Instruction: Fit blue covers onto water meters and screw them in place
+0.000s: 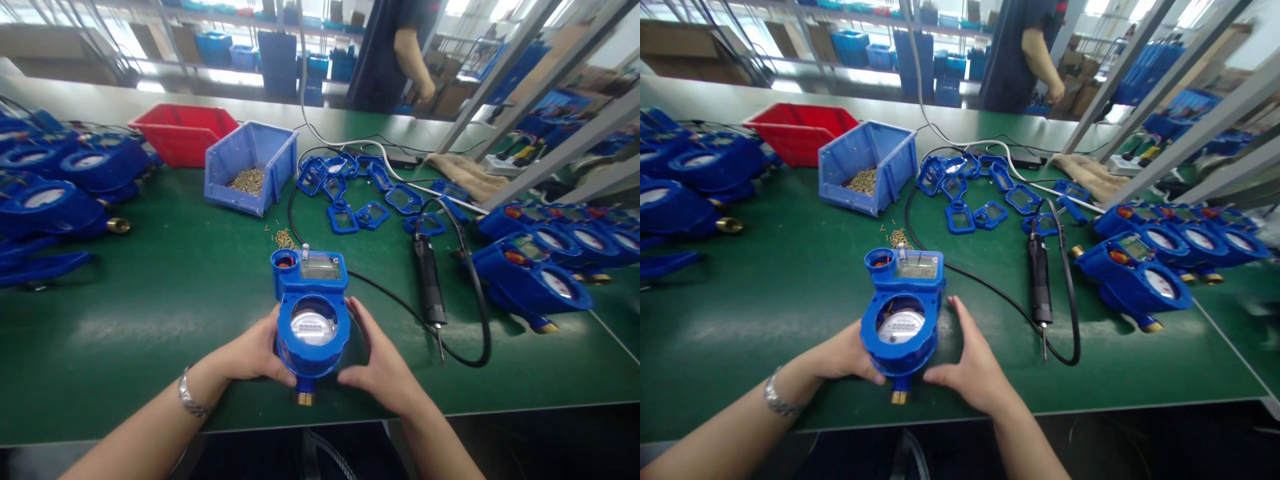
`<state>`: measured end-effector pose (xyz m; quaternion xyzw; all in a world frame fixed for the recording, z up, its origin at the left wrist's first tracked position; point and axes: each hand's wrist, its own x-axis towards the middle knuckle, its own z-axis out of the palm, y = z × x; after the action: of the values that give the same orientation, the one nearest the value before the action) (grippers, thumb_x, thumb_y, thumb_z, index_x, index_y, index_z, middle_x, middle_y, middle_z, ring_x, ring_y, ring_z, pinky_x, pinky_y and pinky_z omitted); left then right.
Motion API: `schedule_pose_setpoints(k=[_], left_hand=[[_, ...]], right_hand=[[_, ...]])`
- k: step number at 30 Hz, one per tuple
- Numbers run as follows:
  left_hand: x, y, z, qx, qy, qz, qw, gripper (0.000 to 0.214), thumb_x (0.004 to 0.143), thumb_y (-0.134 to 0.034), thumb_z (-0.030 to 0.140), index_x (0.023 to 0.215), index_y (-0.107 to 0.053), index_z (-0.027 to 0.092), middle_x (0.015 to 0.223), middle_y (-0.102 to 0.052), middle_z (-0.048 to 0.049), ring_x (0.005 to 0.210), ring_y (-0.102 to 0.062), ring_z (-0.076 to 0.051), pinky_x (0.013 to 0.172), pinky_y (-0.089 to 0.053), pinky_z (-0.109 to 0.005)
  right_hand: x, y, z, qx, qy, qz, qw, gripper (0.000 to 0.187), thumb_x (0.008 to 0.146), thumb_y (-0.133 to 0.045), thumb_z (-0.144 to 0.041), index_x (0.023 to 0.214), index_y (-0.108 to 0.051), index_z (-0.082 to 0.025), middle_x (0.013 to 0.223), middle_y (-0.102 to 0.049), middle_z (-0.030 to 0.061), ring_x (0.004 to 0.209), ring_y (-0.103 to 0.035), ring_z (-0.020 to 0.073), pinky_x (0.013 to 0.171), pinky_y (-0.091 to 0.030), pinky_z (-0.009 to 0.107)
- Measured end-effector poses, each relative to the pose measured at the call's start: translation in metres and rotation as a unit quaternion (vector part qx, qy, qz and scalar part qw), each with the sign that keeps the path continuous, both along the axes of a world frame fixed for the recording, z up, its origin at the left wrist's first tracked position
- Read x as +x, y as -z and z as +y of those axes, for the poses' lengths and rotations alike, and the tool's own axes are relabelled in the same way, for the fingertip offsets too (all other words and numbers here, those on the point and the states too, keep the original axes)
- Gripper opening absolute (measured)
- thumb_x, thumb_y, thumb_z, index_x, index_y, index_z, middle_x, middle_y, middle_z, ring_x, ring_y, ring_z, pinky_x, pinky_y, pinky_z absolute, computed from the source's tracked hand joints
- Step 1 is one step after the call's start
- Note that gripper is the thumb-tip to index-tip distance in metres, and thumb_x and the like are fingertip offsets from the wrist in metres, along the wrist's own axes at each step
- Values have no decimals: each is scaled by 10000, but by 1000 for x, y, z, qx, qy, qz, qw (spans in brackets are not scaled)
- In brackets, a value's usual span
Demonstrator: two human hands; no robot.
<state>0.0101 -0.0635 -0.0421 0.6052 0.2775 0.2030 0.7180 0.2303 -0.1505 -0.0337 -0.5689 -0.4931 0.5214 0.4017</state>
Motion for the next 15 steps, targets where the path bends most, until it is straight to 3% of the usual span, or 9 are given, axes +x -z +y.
schedule_pose_setpoints(k=[2,5,9,15], left_hand=[[-1,0,-1,-30,14,-12,999,848,486,-866,309,1240,-496,192,1228,-600,-145,1162,-563,-297,1039,-405,-483],[-1,-2,0,-49,12,-8,999,821,491,-864,269,1227,-508,203,1217,-614,-121,1154,-571,-284,1034,-413,-464],[2,-6,-1,-55,-2,17,998,837,451,-874,212,1206,-514,183,1220,-615,-113,1163,-559,-293,1061,-381,-473],[4,-9,-5,-125,-30,6,992,829,426,-875,199,1177,-525,161,1181,-639,-109,1143,-561,-316,1039,-397,-483]], right_hand=[[-16,3,-11,-25,-9,-35,999,1082,539,-865,-397,1428,-291,-175,1450,-333,150,1362,-282,311,1147,-201,496],[-46,9,-18,-18,54,-59,997,949,575,-826,-279,1392,-352,-183,1354,-457,143,1305,-377,320,1095,-310,490],[-69,18,-15,22,120,-71,990,888,580,-818,-293,1350,-395,-167,1255,-538,144,1220,-468,330,1015,-402,488],[-72,28,-9,102,149,-89,980,844,577,-812,-333,1310,-418,-199,1183,-571,113,1123,-541,311,1000,-412,495]])
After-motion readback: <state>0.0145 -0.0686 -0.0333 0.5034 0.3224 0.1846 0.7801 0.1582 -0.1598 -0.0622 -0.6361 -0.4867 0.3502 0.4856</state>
